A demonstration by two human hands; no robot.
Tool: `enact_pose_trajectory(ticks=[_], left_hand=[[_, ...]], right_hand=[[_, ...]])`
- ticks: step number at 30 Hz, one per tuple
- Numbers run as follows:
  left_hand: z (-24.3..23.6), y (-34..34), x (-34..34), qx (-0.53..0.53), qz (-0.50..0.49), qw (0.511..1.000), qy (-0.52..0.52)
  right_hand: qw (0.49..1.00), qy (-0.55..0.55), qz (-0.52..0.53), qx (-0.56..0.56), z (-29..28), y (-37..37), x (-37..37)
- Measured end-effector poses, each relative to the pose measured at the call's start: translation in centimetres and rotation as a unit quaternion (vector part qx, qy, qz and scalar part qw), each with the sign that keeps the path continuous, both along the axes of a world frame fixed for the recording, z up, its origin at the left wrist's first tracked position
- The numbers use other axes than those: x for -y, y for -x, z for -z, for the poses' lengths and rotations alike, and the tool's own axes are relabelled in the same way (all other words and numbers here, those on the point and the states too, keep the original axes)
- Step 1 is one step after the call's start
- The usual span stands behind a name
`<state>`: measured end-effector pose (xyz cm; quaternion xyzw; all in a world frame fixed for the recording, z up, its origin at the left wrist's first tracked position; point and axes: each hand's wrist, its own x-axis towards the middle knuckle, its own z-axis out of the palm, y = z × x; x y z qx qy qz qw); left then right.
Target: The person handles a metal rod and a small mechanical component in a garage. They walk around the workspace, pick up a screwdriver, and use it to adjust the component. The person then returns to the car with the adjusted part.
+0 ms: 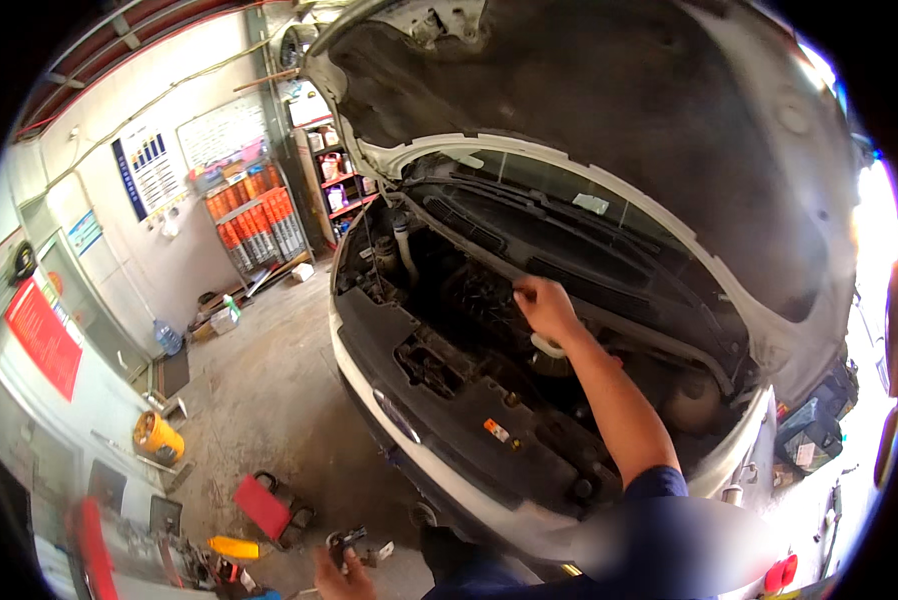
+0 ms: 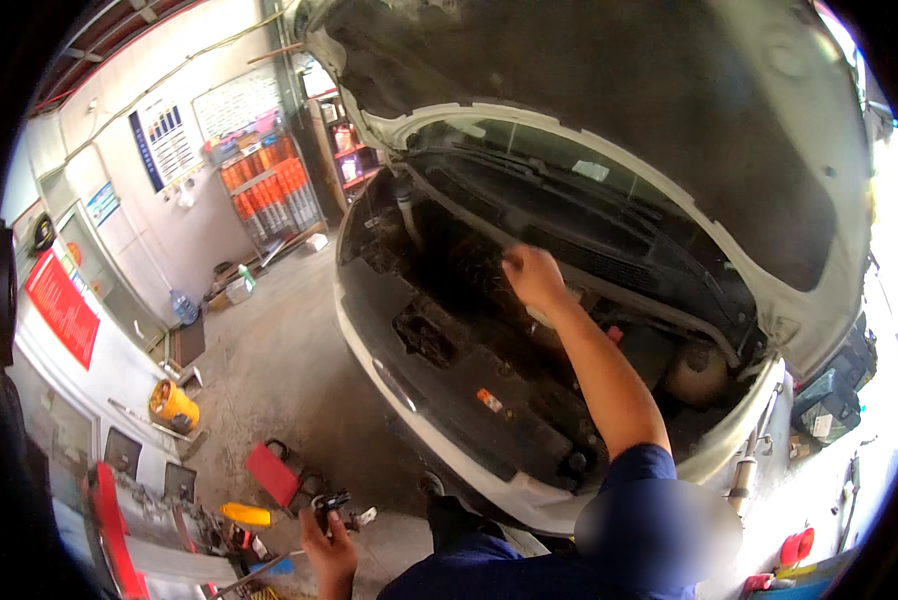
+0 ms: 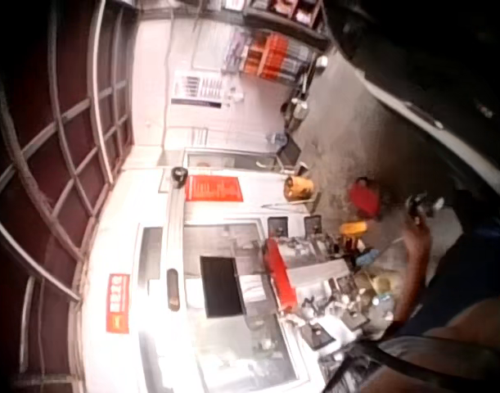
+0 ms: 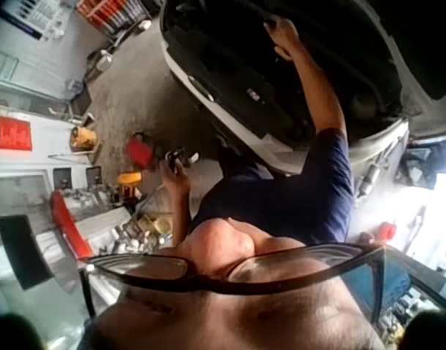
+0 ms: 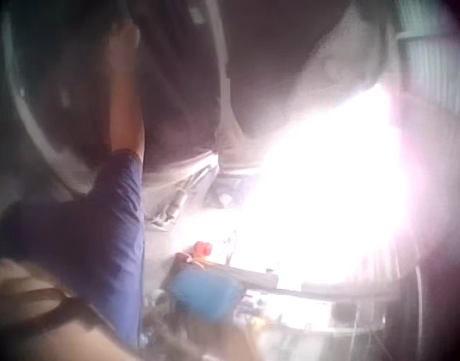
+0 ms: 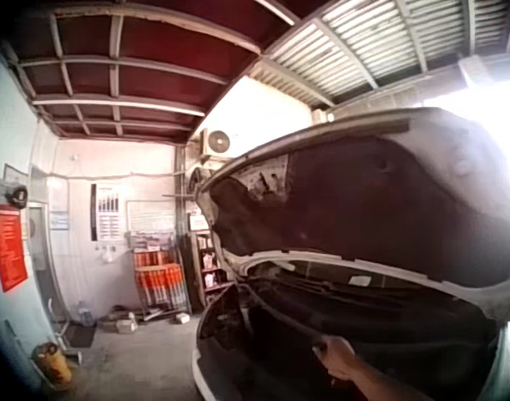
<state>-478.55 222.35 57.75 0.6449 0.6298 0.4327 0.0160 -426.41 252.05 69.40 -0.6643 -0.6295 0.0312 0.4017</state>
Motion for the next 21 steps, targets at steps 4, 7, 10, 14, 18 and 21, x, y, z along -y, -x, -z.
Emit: enact_pose_trajectory(ticks=[4,7,10,14,18,21], left_hand=[[4.9,4.9,-11.5,0.143,0.084,0.986,0.032],[5.0,6.6,-17.7,0.171,0.082,0.972,0.138],[4.6,6.9,-23.2,0.184,0.083,0.966,0.162],[0.4,4.7,-29.8,0.207,0.07,0.961,0.169],[1.0,5.8,-33.4,0.233,0.035,0.959,0.156],[-2.3,4.0,-37.7,0.201,0.025,0.947,0.251]], right_hand=[[0.996,0.033,0.046,0.062,-3.9,-3.2,-17.8],[0.991,0.05,0.068,0.105,-2.4,-5.4,-28.9],[0.963,0.161,0.068,0.207,-2.2,-6.1,-37.8],[0.931,0.212,0.03,0.295,-1.2,-7.5,-44.5],[0.943,0.158,-0.007,0.294,-0.8,-5.8,-47.1],[0.953,0.081,0.014,0.291,0.5,-8.8,-46.1]])
